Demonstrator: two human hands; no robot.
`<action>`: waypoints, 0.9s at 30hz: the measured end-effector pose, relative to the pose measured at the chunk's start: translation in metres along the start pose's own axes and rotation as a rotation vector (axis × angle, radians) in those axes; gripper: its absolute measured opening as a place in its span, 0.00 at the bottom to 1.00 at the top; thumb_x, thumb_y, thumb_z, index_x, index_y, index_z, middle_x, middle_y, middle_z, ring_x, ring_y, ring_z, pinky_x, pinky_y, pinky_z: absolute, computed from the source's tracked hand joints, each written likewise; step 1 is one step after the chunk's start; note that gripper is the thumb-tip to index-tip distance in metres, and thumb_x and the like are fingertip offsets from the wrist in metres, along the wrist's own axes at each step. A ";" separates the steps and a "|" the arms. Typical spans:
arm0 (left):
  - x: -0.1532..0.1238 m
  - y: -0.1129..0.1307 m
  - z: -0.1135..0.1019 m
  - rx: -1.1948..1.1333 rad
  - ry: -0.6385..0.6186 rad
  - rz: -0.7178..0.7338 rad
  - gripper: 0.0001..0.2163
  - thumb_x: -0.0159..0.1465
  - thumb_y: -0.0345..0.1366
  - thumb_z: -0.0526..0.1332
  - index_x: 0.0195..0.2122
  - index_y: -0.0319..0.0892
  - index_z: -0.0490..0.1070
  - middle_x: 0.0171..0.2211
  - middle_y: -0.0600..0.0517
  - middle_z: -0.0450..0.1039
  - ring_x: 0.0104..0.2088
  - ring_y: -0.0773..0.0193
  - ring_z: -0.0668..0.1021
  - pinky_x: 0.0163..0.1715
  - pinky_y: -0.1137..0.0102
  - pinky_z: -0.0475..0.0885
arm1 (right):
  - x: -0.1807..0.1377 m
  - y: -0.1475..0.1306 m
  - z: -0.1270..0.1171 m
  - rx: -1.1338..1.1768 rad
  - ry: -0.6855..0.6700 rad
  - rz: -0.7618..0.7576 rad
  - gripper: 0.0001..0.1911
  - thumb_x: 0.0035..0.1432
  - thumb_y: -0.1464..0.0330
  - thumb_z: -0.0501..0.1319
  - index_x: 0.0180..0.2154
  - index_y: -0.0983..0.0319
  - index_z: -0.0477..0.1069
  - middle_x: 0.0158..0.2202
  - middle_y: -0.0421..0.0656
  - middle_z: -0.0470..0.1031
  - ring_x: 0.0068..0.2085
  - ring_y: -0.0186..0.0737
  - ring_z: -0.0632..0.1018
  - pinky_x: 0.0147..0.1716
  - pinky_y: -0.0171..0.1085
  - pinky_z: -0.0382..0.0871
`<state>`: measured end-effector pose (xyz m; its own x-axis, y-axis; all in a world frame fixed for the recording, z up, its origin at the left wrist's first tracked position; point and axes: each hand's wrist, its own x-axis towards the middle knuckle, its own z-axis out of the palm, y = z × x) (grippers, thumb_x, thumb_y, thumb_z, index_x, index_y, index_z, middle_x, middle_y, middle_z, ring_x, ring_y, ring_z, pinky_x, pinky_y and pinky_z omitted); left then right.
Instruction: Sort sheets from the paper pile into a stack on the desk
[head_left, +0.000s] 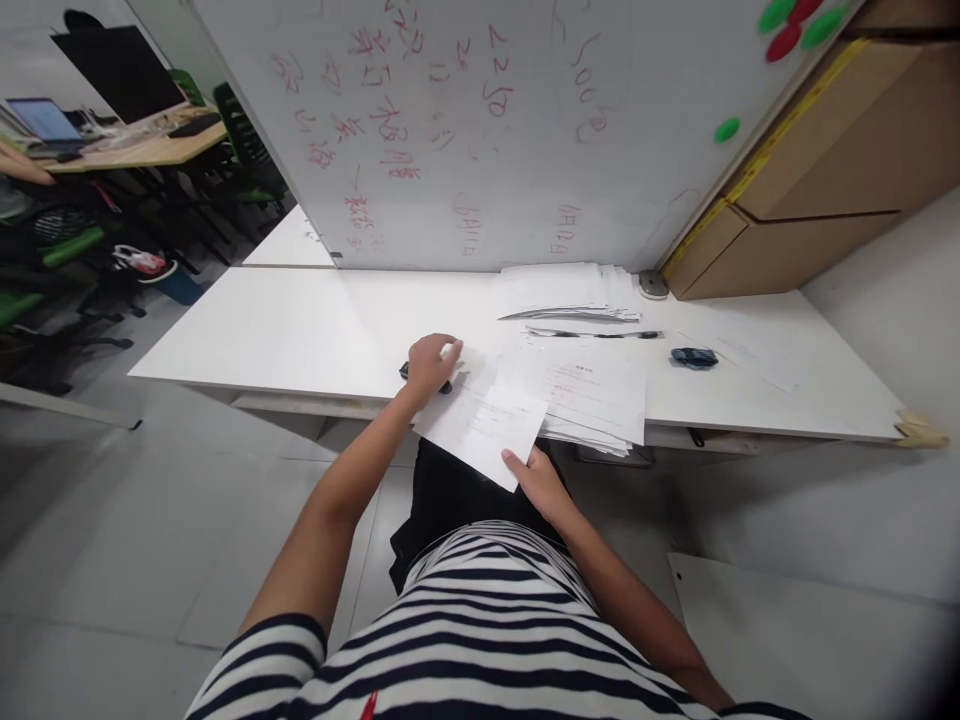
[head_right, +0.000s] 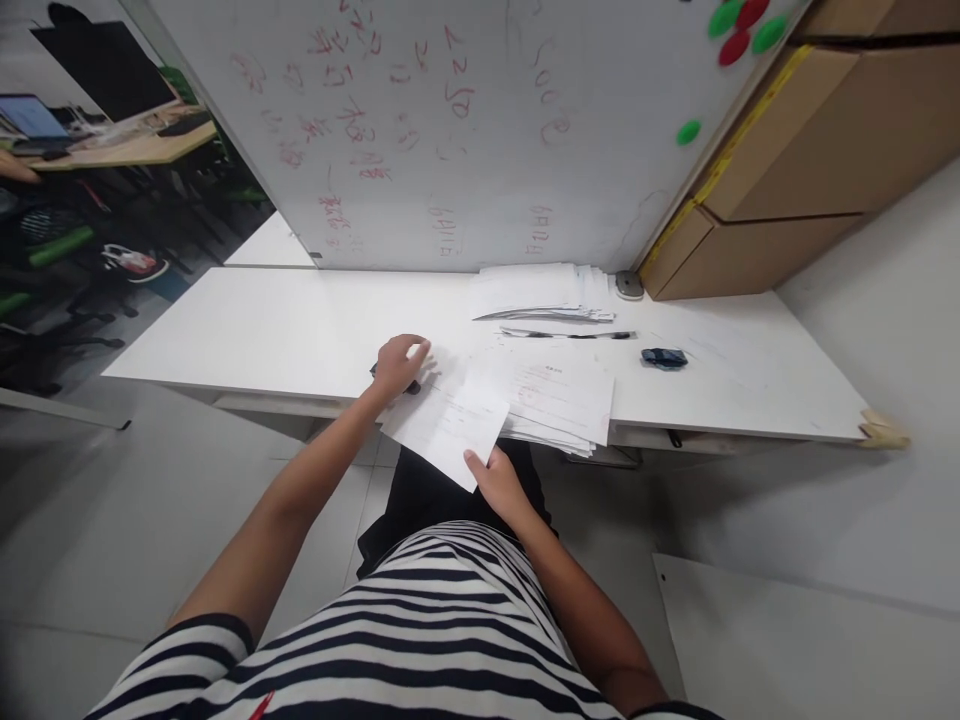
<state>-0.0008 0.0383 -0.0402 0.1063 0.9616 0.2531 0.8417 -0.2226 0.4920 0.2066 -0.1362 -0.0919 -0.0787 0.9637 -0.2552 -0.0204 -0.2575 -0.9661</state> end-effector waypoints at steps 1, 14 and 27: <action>-0.002 -0.003 -0.005 -0.046 0.043 -0.012 0.19 0.68 0.47 0.45 0.42 0.44 0.72 0.44 0.47 0.75 0.48 0.54 0.73 0.51 0.60 0.63 | 0.000 -0.001 0.001 -0.007 0.007 -0.009 0.23 0.55 0.55 0.63 0.48 0.61 0.73 0.51 0.48 0.76 0.51 0.50 0.76 0.54 0.50 0.66; -0.033 -0.048 -0.010 0.070 0.220 -0.306 0.23 0.68 0.49 0.41 0.25 0.44 0.67 0.27 0.47 0.73 0.37 0.56 0.75 0.44 0.60 0.62 | -0.015 -0.040 -0.056 -0.133 0.290 -0.097 0.24 0.52 0.53 0.65 0.44 0.62 0.77 0.47 0.48 0.78 0.52 0.54 0.75 0.53 0.51 0.66; -0.028 -0.057 -0.005 -0.012 0.262 -0.442 0.19 0.69 0.43 0.40 0.39 0.45 0.70 0.45 0.44 0.71 0.52 0.50 0.67 0.57 0.48 0.48 | -0.023 -0.047 -0.093 -0.262 0.670 -0.099 0.27 0.53 0.50 0.63 0.41 0.68 0.77 0.41 0.53 0.80 0.45 0.54 0.78 0.45 0.47 0.71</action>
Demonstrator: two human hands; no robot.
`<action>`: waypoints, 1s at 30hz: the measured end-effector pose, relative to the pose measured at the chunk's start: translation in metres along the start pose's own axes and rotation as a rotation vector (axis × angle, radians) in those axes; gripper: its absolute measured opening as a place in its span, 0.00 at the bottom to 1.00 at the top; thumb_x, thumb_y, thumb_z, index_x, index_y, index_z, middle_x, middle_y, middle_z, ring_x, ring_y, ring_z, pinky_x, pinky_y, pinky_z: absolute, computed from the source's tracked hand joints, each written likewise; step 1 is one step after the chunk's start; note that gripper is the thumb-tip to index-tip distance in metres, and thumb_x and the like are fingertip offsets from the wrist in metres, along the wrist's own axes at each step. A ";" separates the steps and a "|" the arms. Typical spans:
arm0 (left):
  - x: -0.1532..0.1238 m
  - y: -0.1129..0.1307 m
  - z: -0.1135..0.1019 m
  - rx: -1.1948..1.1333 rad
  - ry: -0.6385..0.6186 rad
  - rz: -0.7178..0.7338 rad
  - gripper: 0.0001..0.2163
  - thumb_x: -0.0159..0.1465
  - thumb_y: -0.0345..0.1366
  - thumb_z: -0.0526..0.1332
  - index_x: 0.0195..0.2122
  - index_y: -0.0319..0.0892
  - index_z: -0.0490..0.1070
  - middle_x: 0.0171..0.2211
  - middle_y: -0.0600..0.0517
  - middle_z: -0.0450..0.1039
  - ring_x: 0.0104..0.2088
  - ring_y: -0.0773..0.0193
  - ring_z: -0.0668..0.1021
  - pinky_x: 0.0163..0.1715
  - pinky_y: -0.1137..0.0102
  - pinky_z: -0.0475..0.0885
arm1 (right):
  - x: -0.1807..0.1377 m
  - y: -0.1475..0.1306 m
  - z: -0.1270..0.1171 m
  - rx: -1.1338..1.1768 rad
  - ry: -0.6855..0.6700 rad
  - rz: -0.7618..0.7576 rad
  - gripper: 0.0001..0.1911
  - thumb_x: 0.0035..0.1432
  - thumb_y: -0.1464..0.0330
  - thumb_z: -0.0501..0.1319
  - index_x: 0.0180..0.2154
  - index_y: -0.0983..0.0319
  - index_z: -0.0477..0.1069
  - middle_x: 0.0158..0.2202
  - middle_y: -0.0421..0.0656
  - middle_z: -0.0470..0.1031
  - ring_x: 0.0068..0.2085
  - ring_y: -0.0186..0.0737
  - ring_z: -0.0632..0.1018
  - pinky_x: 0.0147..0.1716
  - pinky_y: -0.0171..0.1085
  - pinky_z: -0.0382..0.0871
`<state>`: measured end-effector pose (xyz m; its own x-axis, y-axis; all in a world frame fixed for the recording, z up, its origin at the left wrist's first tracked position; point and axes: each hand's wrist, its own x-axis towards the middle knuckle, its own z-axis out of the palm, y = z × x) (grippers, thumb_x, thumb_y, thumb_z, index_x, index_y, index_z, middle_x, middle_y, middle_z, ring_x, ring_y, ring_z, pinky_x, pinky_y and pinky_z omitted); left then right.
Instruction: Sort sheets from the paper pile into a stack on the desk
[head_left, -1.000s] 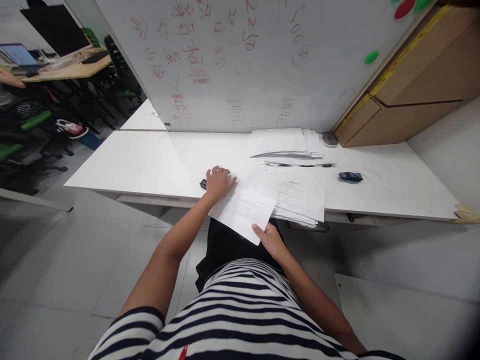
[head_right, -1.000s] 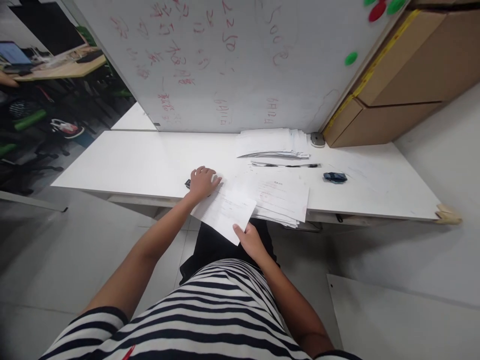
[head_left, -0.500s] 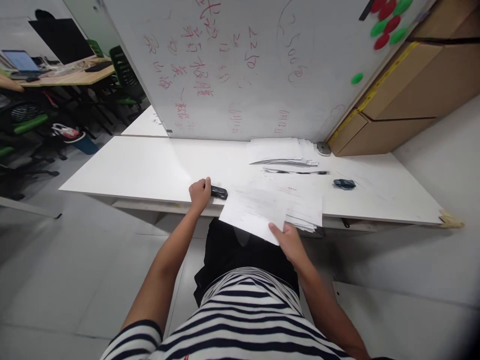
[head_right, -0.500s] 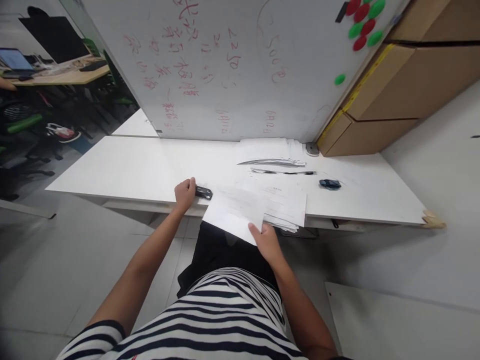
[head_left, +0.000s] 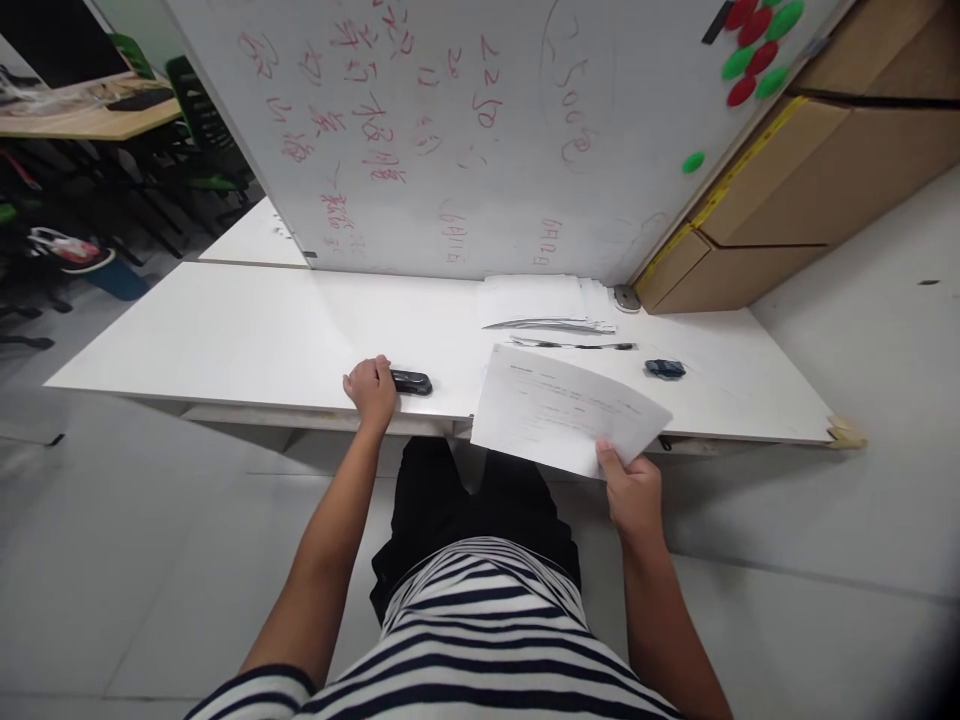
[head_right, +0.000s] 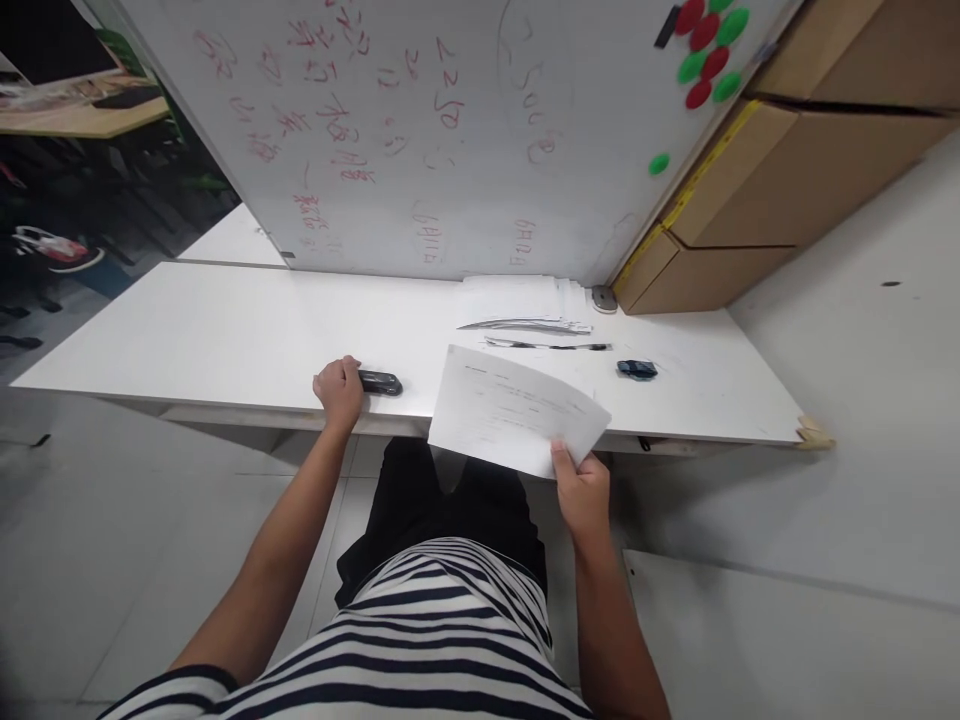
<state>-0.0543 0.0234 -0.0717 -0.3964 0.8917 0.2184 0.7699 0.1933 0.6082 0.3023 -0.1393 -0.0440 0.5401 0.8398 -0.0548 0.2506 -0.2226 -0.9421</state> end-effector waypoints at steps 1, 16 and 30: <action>0.000 0.000 0.000 0.001 0.000 -0.003 0.19 0.69 0.42 0.40 0.39 0.45 0.70 0.45 0.44 0.71 0.52 0.50 0.67 0.57 0.48 0.48 | 0.001 0.002 0.002 0.008 -0.019 0.006 0.27 0.53 0.51 0.63 0.42 0.68 0.77 0.42 0.52 0.80 0.45 0.54 0.78 0.46 0.47 0.71; 0.004 -0.005 0.008 -0.017 0.150 0.017 0.16 0.68 0.46 0.49 0.33 0.43 0.71 0.39 0.47 0.75 0.43 0.56 0.73 0.52 0.60 0.59 | 0.065 0.011 -0.006 -0.260 0.066 -0.198 0.23 0.59 0.56 0.55 0.46 0.66 0.74 0.46 0.52 0.78 0.51 0.53 0.74 0.53 0.51 0.65; 0.003 -0.004 0.009 0.003 0.175 0.021 0.16 0.68 0.44 0.49 0.32 0.43 0.70 0.37 0.47 0.75 0.40 0.57 0.73 0.49 0.61 0.61 | 0.098 0.006 0.013 -0.850 0.100 -0.233 0.45 0.56 0.57 0.57 0.67 0.65 0.38 0.69 0.60 0.40 0.67 0.66 0.44 0.57 0.71 0.41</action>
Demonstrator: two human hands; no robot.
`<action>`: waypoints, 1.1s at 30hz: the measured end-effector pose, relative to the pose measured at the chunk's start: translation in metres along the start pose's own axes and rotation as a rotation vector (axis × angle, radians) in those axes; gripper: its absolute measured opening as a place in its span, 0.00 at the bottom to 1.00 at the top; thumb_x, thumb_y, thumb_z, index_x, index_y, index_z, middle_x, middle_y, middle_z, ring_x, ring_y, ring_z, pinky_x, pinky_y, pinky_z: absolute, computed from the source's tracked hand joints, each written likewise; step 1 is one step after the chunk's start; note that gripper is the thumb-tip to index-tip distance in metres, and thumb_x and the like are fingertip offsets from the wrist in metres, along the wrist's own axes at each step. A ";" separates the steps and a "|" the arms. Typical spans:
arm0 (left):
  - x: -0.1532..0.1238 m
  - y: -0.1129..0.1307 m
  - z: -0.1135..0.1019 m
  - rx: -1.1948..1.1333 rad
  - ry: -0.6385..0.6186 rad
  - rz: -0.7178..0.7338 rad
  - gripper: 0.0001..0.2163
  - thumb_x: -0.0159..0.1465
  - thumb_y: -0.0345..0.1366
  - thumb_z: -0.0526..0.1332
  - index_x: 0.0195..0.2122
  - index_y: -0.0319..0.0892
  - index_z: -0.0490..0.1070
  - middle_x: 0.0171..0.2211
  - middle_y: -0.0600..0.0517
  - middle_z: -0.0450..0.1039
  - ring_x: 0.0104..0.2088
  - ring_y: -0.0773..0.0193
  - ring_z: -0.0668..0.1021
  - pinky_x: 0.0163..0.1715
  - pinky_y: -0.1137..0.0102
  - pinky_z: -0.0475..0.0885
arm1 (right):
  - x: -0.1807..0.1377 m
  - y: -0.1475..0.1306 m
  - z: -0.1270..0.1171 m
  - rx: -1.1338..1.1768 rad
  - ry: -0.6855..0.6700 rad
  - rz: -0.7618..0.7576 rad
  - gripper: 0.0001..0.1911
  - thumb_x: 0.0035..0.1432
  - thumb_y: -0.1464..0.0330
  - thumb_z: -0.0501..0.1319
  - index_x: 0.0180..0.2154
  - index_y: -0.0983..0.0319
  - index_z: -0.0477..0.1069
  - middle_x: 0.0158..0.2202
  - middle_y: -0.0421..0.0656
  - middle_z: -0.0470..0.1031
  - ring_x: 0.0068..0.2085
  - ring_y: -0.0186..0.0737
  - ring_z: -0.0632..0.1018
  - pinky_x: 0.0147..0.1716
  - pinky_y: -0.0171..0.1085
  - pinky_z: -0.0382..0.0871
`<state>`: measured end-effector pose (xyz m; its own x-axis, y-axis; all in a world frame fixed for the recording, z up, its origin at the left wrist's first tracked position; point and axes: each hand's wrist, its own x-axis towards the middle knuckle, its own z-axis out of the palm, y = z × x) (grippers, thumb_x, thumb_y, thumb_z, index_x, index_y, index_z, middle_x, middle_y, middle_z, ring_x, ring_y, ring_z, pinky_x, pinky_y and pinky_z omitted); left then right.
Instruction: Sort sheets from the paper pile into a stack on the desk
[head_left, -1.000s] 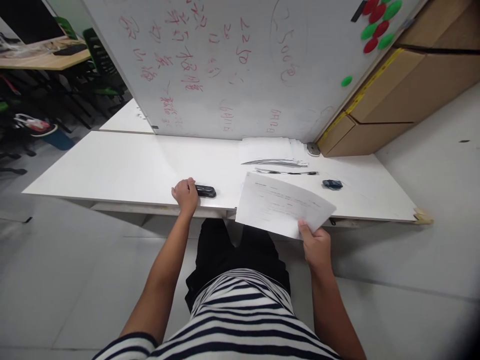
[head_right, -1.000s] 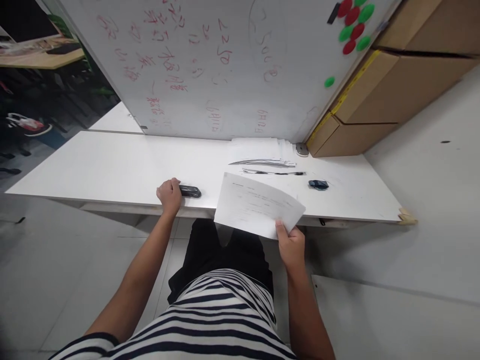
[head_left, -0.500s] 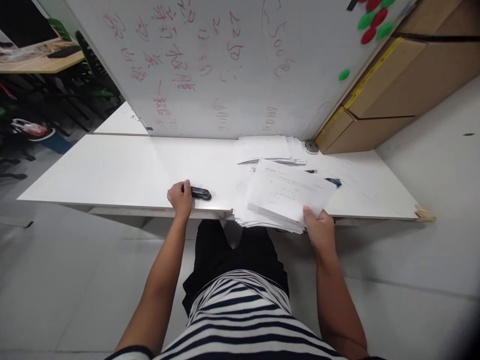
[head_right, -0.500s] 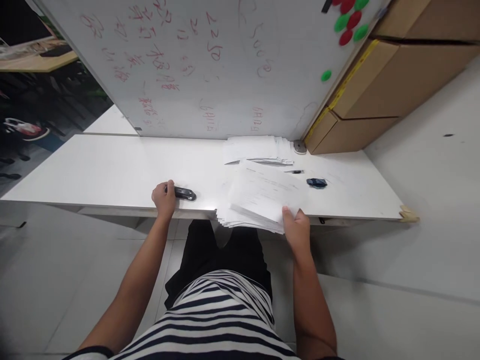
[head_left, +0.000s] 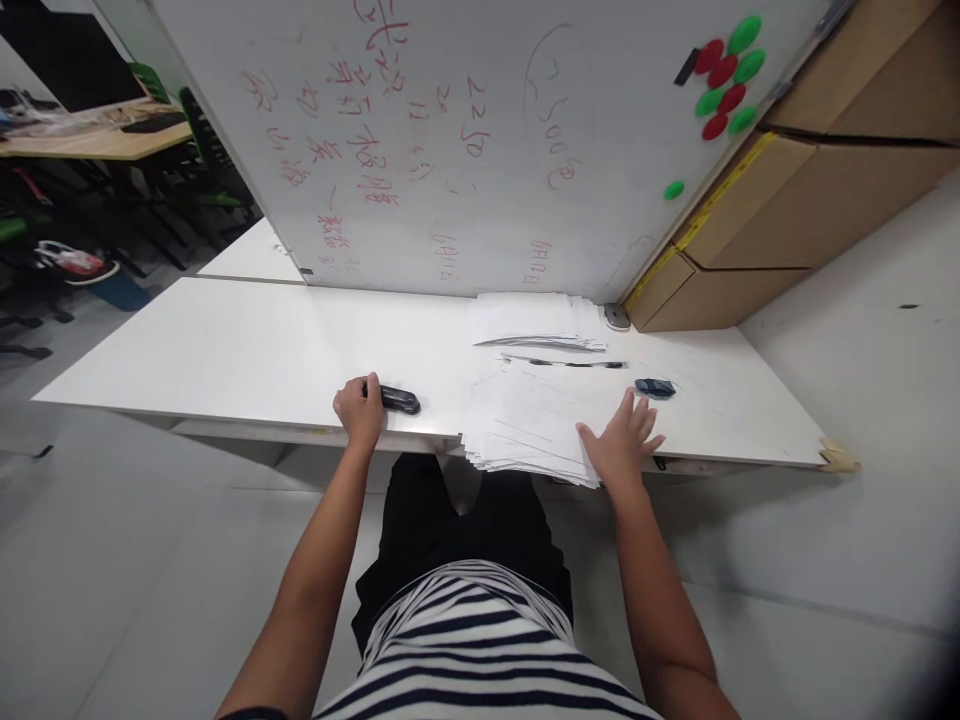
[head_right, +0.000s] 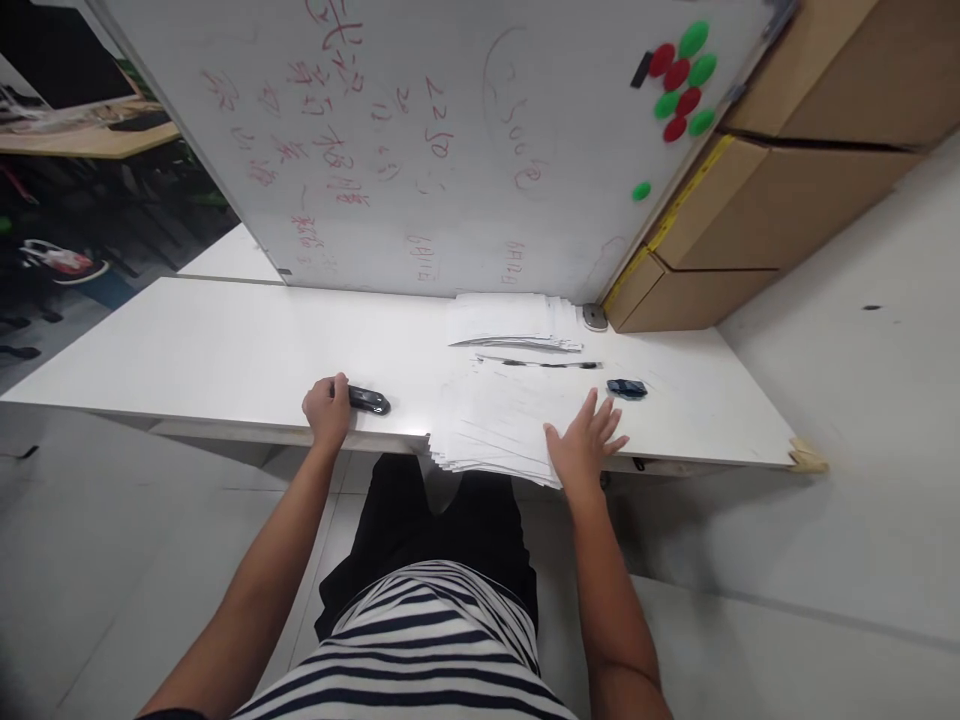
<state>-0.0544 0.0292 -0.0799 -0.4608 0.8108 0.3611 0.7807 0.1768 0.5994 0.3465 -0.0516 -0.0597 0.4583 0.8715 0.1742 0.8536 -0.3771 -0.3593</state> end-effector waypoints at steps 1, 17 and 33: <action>0.000 0.000 0.000 0.010 0.004 0.005 0.16 0.68 0.44 0.49 0.32 0.43 0.71 0.37 0.47 0.75 0.40 0.57 0.73 0.47 0.61 0.61 | 0.011 -0.009 -0.003 -0.016 -0.001 -0.036 0.46 0.56 0.56 0.58 0.67 0.64 0.37 0.69 0.60 0.38 0.67 0.66 0.42 0.57 0.70 0.41; -0.002 -0.005 0.003 0.105 0.040 0.039 0.16 0.67 0.40 0.46 0.32 0.43 0.72 0.35 0.46 0.75 0.37 0.56 0.74 0.40 0.63 0.61 | 0.161 -0.139 0.056 -0.444 -0.400 -0.749 0.19 0.65 0.64 0.50 0.55 0.62 0.64 0.55 0.57 0.68 0.54 0.51 0.72 0.49 0.47 0.64; -0.005 -0.002 0.001 0.096 0.027 0.015 0.18 0.68 0.42 0.45 0.33 0.41 0.72 0.35 0.43 0.74 0.38 0.54 0.73 0.41 0.63 0.61 | 0.161 -0.135 0.038 -0.520 -0.345 -0.659 0.16 0.59 0.79 0.52 0.48 0.74 0.69 0.44 0.62 0.75 0.45 0.47 0.77 0.42 0.38 0.64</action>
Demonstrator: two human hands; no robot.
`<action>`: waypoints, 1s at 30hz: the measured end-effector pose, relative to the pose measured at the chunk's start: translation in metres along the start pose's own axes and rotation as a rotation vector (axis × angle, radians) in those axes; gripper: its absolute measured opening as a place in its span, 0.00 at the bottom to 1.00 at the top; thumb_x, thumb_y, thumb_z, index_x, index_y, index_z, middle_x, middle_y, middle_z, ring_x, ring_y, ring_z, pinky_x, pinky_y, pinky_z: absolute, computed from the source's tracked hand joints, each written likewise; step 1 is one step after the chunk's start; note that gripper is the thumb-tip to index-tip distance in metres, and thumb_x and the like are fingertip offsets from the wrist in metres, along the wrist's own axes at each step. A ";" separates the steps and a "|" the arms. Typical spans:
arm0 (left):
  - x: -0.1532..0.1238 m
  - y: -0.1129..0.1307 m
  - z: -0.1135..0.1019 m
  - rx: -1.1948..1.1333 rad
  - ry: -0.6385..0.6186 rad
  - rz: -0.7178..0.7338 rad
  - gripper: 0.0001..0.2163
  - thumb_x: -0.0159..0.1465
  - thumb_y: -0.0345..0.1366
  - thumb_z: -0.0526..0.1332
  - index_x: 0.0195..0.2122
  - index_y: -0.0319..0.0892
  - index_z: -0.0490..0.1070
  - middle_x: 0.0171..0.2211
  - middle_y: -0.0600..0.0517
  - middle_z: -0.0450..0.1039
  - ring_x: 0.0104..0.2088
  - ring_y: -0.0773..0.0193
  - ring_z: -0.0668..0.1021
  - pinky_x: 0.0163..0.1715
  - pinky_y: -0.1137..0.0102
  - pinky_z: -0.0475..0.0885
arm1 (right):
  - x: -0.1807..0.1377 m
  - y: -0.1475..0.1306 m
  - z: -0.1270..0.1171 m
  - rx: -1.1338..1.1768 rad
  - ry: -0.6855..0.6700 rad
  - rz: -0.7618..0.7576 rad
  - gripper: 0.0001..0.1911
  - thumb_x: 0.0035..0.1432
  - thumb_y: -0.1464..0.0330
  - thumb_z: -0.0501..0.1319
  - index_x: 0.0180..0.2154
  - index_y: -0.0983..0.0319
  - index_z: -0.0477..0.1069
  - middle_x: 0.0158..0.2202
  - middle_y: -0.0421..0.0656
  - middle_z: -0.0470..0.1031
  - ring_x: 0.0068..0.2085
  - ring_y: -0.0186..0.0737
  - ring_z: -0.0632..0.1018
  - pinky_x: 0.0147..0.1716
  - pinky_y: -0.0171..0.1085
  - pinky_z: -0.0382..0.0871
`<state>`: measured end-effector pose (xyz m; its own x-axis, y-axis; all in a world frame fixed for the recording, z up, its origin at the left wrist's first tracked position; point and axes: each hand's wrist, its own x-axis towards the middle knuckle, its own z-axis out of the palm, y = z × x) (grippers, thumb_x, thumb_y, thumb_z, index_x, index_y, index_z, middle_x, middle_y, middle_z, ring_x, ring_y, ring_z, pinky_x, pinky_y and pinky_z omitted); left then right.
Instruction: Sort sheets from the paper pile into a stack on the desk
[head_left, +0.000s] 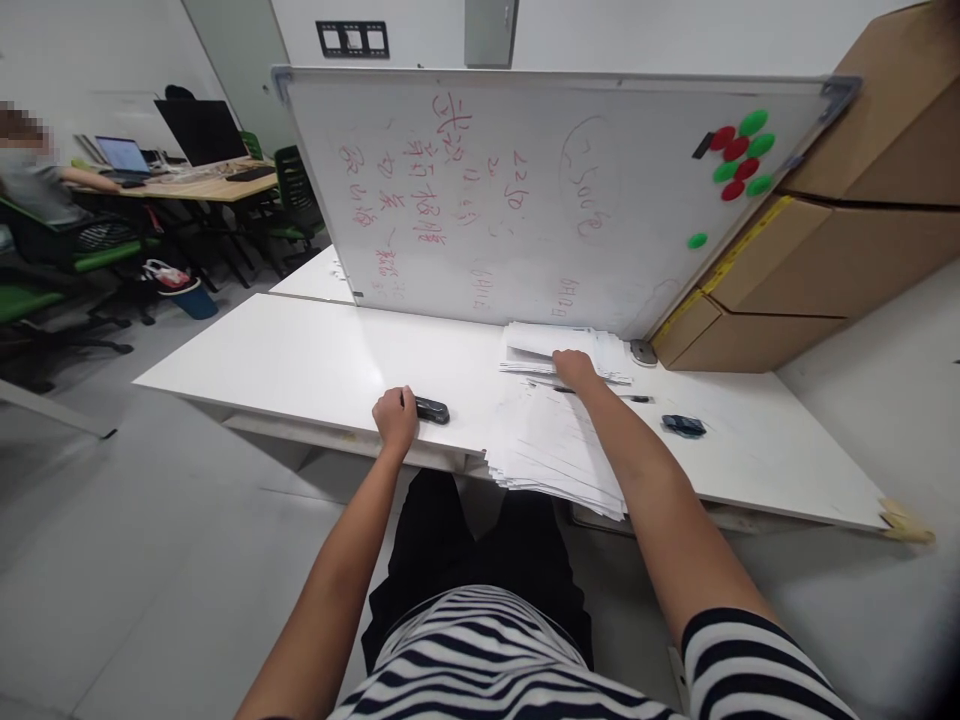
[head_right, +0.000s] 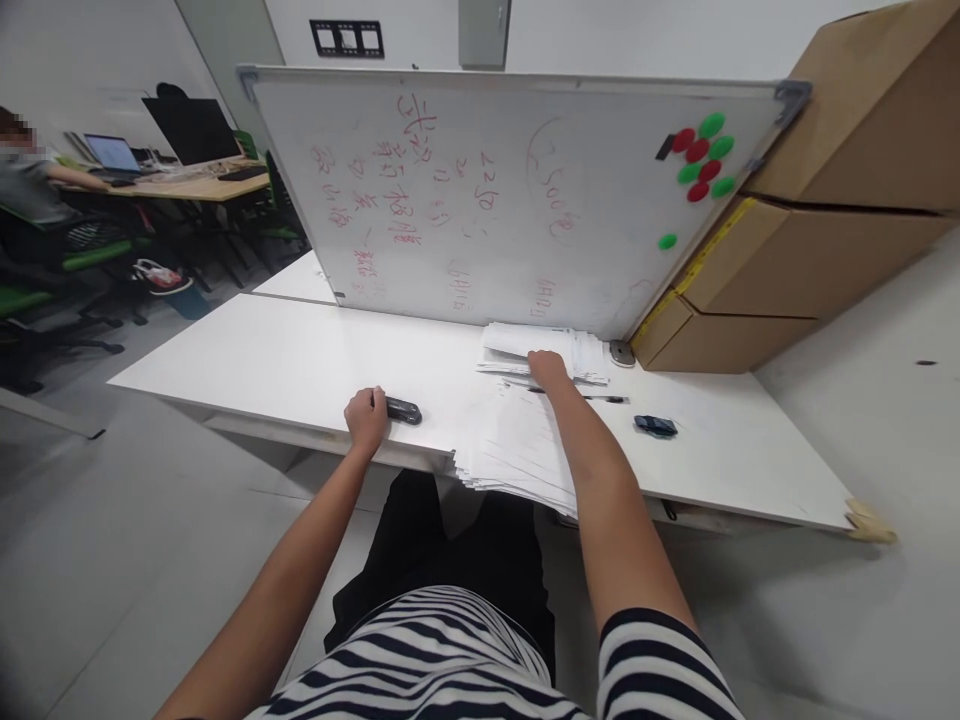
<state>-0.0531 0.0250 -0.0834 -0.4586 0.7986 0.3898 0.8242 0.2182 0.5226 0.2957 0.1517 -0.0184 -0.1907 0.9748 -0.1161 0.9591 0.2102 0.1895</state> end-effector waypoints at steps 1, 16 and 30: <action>0.000 0.000 0.000 0.003 -0.002 0.002 0.18 0.68 0.42 0.45 0.33 0.41 0.72 0.35 0.43 0.74 0.38 0.54 0.73 0.41 0.62 0.61 | 0.000 0.001 -0.002 0.002 0.004 0.012 0.16 0.59 0.79 0.51 0.47 0.74 0.70 0.43 0.62 0.75 0.44 0.47 0.77 0.41 0.38 0.64; -0.038 0.048 -0.043 -0.642 0.016 -0.032 0.22 0.68 0.51 0.44 0.45 0.43 0.70 0.51 0.44 0.71 0.56 0.55 0.69 0.58 0.59 0.58 | -0.133 -0.071 -0.020 0.397 0.603 -0.185 0.23 0.68 0.65 0.43 0.55 0.65 0.70 0.46 0.51 0.78 0.47 0.45 0.77 0.45 0.40 0.69; -0.050 0.117 -0.059 -1.460 -0.874 -0.458 0.20 0.54 0.43 0.69 0.45 0.38 0.73 0.43 0.43 0.78 0.43 0.53 0.79 0.48 0.58 0.72 | -0.230 -0.072 0.028 0.739 0.722 -0.328 0.17 0.61 0.57 0.59 0.50 0.54 0.73 0.56 0.45 0.72 0.62 0.49 0.66 0.60 0.53 0.60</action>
<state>0.0461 -0.0224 0.0034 0.1519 0.9686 -0.1968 -0.4757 0.2462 0.8444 0.2762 -0.0896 -0.0328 -0.3067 0.7444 0.5932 0.6816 0.6068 -0.4090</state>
